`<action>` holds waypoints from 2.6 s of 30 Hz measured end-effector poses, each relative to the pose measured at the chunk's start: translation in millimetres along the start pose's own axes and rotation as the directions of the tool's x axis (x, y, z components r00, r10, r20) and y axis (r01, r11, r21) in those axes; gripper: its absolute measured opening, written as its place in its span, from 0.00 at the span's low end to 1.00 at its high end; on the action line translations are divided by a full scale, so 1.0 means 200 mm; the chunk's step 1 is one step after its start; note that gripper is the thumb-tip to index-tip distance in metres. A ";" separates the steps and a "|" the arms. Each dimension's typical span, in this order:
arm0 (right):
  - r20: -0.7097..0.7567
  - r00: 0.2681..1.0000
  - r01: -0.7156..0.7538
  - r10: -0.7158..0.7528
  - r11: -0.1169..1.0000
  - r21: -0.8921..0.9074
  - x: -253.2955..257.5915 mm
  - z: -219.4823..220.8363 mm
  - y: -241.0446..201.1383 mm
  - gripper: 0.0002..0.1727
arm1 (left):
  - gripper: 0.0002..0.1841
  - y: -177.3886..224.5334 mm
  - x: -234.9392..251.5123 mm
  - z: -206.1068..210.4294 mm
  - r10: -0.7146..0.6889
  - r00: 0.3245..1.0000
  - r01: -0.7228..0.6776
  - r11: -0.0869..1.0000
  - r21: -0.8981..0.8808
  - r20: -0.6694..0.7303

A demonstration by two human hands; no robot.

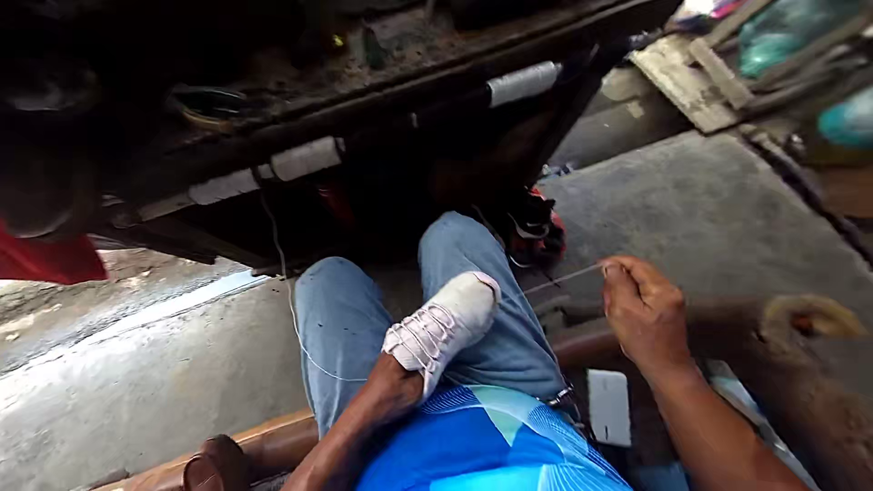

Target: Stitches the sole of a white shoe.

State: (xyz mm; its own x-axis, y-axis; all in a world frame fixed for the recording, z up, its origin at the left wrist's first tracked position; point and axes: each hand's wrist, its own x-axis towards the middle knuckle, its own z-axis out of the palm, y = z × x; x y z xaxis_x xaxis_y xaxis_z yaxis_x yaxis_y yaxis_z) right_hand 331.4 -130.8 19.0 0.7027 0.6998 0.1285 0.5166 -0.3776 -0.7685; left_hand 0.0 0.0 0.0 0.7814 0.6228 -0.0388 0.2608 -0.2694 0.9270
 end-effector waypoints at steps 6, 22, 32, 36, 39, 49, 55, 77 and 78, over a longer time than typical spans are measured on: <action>-0.125 0.986 -0.093 0.115 0.981 0.169 0.06 -0.26 0.06 0.17 | 0.14 0.04 0.01 -0.12 -0.166 0.986 0.162 0.896 -0.414 0.027; 0.528 0.785 0.128 -0.323 0.920 0.372 0.17 0.32 -0.44 0.11 | 0.11 -0.02 0.00 -0.25 -0.030 0.999 0.032 0.999 0.040 -0.039; 0.479 0.830 0.084 -0.285 0.914 0.398 0.19 0.31 -0.43 0.09 | 0.23 -0.15 -0.44 -0.63 -0.230 0.817 0.438 0.844 0.309 -0.529; 0.462 0.828 0.097 -0.317 0.893 0.440 0.18 0.31 -0.43 0.08 | 0.23 -0.22 -0.61 -0.74 -0.334 0.821 0.541 0.713 0.446 -0.462; 0.457 0.828 0.075 -0.325 0.872 0.483 0.16 0.30 -0.43 0.07 | 0.28 -0.08 -0.49 -0.58 -0.144 0.915 0.330 0.806 0.491 -0.378; 0.466 0.797 0.139 -0.384 0.868 0.478 0.10 0.07 -0.27 0.08 | 0.18 -0.01 -0.19 -0.28 0.085 0.955 0.017 0.941 0.337 -0.284; 0.498 0.770 0.126 -0.399 0.860 0.494 0.06 0.04 -0.21 0.08 | 0.21 -0.02 -0.46 -0.64 -0.218 0.925 0.363 0.745 0.560 -0.310; 0.288 0.930 0.218 -0.227 0.974 0.061 -0.01 0.07 -0.05 0.14 | 0.12 -0.03 -0.08 -0.19 -0.123 0.987 0.150 0.937 0.316 -0.101; 0.343 0.919 0.173 -0.193 0.981 0.089 -0.02 0.09 -0.06 0.11 | 0.12 -0.03 -0.08 -0.19 -0.127 0.986 0.157 0.935 0.319 -0.111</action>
State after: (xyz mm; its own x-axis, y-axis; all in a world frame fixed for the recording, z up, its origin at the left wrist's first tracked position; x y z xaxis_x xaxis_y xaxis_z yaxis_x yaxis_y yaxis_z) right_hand 313.9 -118.8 17.1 0.3781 0.9243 0.0512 0.5844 -0.1955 -0.7876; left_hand -35.6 18.9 9.7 0.6739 0.7299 -0.1148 0.5474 -0.3888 0.7411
